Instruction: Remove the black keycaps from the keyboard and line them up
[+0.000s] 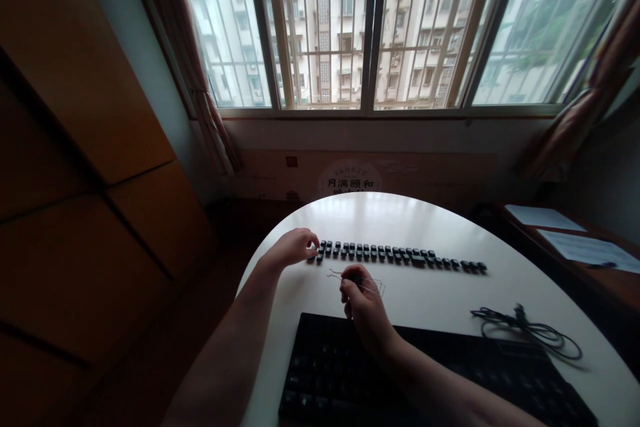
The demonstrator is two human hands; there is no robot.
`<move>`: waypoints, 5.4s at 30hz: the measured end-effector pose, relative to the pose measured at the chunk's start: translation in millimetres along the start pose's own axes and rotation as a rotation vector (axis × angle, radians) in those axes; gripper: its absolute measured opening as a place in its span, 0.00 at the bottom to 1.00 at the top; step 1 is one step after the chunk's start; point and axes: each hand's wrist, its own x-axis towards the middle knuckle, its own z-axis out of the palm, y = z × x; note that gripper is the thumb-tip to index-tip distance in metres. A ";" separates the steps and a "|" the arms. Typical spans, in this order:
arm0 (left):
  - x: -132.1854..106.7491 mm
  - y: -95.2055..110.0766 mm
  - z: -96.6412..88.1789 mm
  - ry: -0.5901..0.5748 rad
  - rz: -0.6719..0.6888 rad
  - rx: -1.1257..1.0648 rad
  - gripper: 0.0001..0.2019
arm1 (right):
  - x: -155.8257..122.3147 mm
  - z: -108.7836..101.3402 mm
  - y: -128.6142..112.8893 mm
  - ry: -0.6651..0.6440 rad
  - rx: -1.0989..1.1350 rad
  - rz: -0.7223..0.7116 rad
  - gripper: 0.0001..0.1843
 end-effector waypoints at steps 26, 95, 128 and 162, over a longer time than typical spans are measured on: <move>5.1 4.3 11.0 -0.123 0.022 0.040 0.10 | 0.8 0.3 1.1 -0.015 -0.033 -0.030 0.06; 11.4 -30.3 24.8 0.467 -0.413 0.037 0.26 | -29.3 -6.2 -15.9 -0.665 -0.908 -0.663 0.10; 7.0 -19.0 16.8 0.441 -0.277 0.022 0.25 | -14.9 -5.0 -5.1 -0.116 -0.209 -0.249 0.16; 10.8 49.8 17.1 -0.307 -0.046 -0.729 0.11 | 20.0 -7.9 5.1 0.191 -0.070 -0.116 0.16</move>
